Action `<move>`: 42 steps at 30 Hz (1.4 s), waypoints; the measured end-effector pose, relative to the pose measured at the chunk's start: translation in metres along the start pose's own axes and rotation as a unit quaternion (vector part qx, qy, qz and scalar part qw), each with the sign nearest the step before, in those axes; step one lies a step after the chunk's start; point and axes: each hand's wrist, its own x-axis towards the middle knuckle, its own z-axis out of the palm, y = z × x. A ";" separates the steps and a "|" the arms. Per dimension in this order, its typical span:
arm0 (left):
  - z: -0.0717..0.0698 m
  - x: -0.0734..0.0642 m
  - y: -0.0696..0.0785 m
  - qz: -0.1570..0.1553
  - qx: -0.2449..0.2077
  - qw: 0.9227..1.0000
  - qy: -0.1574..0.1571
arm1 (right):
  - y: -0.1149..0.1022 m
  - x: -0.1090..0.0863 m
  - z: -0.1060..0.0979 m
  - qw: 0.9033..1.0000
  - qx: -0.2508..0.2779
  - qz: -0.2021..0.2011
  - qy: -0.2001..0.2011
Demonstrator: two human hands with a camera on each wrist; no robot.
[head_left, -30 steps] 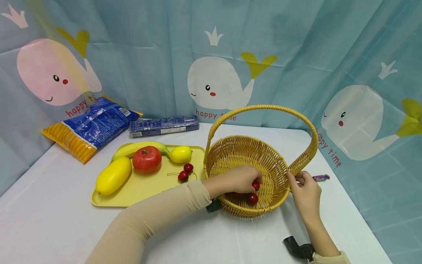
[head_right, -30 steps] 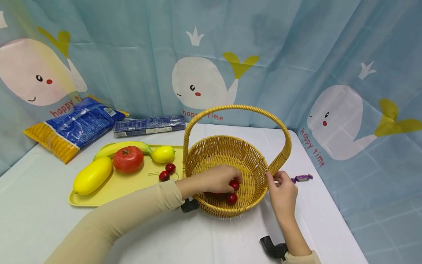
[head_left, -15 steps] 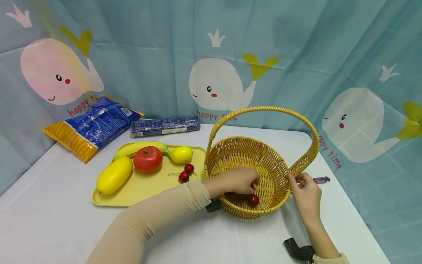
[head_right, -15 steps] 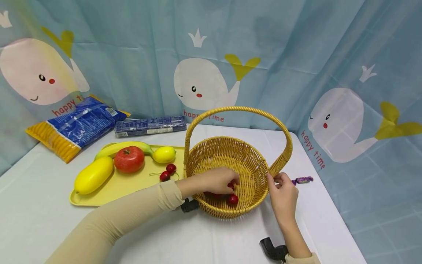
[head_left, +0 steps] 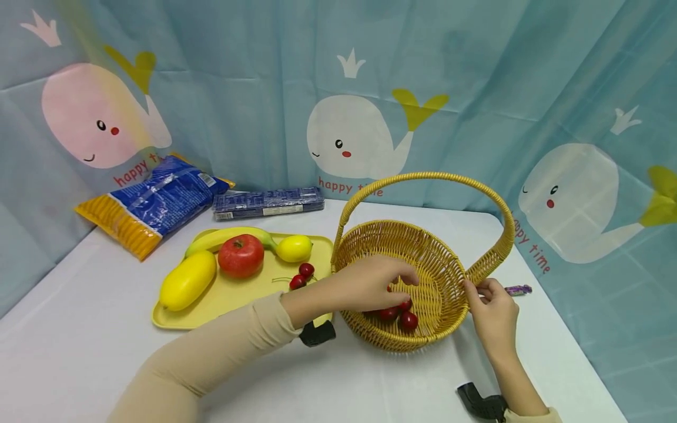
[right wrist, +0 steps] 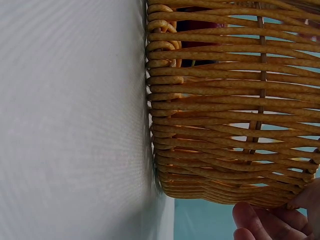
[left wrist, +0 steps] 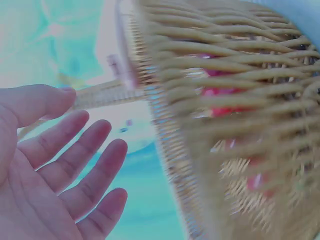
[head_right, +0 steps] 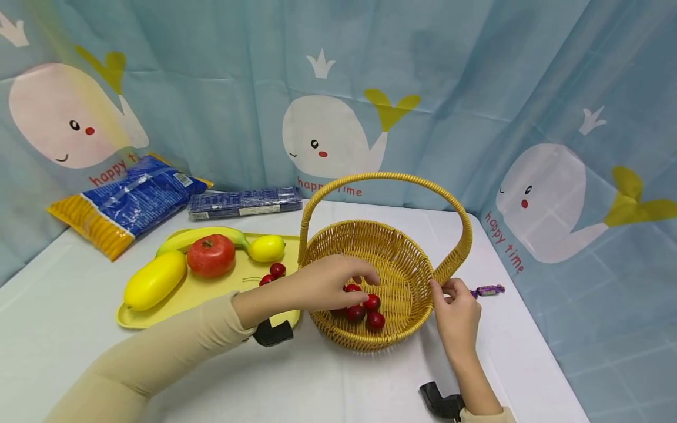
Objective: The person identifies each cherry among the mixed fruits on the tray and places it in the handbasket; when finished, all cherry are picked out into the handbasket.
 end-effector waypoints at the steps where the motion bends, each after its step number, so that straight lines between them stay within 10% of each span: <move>1: -0.005 -0.008 0.000 0.003 -0.008 1.000 0.009 | 0.000 0.000 0.000 1.000 0.001 0.000 -0.001; 9: -0.033 -0.076 -0.021 -0.022 -0.104 0.991 0.077 | -0.002 0.000 -0.001 1.000 0.003 0.004 -0.005; 17: -0.020 -0.111 -0.074 -0.112 -0.136 0.979 0.105 | -0.001 -0.001 -0.001 1.000 0.002 0.011 -0.007; 30: 0.000 -0.119 -0.118 -0.201 -0.093 0.969 0.114 | -0.001 0.000 0.000 1.000 0.007 0.019 -0.007; 42: 0.016 -0.113 -0.129 -0.212 -0.050 0.972 0.087 | -0.001 0.000 0.000 1.000 0.013 0.021 -0.007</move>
